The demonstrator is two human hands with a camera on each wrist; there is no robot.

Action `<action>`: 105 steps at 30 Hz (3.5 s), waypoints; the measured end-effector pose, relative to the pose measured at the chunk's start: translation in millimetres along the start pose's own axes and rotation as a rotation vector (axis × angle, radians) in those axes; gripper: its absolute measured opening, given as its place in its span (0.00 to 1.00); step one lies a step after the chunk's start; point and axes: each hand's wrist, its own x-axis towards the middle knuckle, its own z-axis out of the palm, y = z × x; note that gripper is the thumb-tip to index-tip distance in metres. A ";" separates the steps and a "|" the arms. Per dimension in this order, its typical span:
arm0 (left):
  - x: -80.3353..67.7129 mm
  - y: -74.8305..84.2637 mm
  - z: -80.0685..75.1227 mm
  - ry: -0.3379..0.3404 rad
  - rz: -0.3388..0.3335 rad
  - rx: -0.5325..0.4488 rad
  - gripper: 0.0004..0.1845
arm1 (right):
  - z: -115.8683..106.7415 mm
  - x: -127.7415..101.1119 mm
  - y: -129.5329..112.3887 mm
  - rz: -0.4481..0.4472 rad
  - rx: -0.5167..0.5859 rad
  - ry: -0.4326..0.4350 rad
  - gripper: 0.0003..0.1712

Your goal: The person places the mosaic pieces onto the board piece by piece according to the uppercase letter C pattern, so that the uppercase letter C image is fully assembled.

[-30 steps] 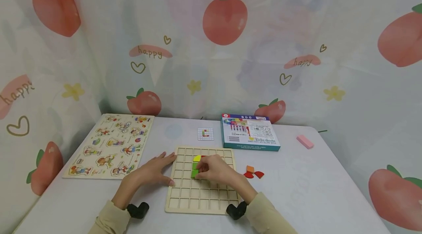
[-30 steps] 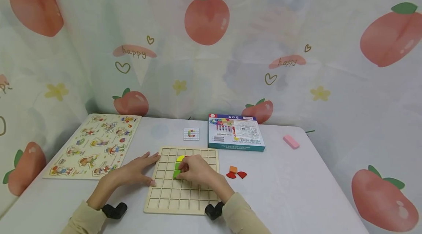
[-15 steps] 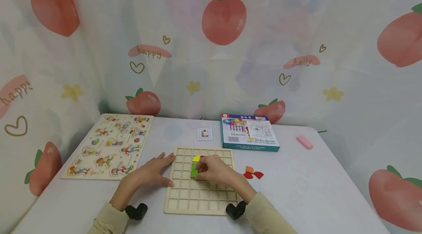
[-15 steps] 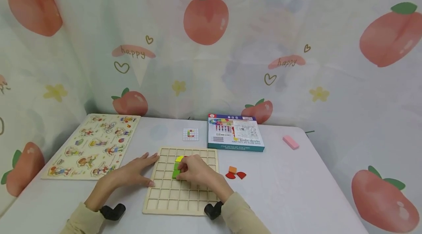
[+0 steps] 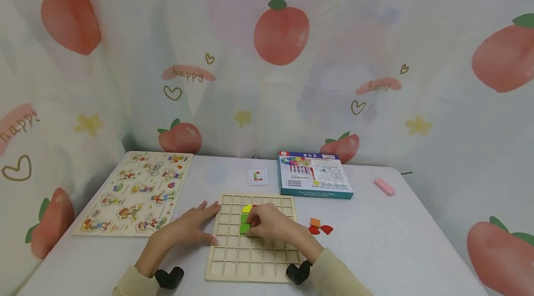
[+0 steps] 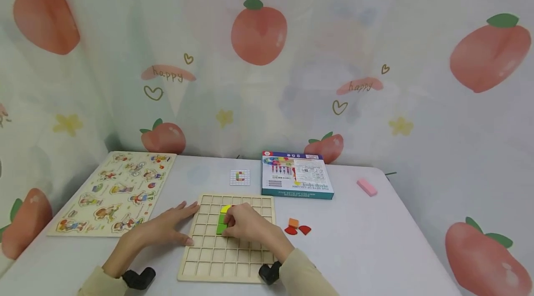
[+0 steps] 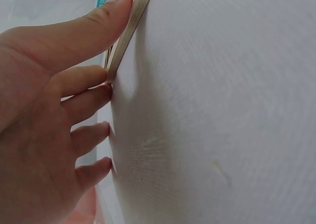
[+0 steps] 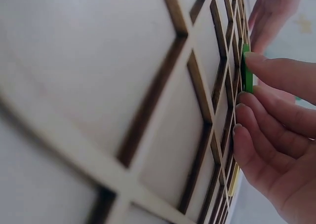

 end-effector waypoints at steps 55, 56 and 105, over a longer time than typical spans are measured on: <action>-1.2 1.5 -3.8 -0.022 -0.006 0.044 0.53 | -84.6 -82.3 89.3 0.214 0.057 0.188 0.12; -1.0 1.6 -3.9 -0.020 -0.001 0.044 0.53 | -86.8 -83.6 91.9 0.214 0.060 0.187 0.12; 3.2 6.0 -8.8 -0.017 0.003 0.057 0.52 | -87.2 -124.1 115.6 0.327 0.062 0.152 0.11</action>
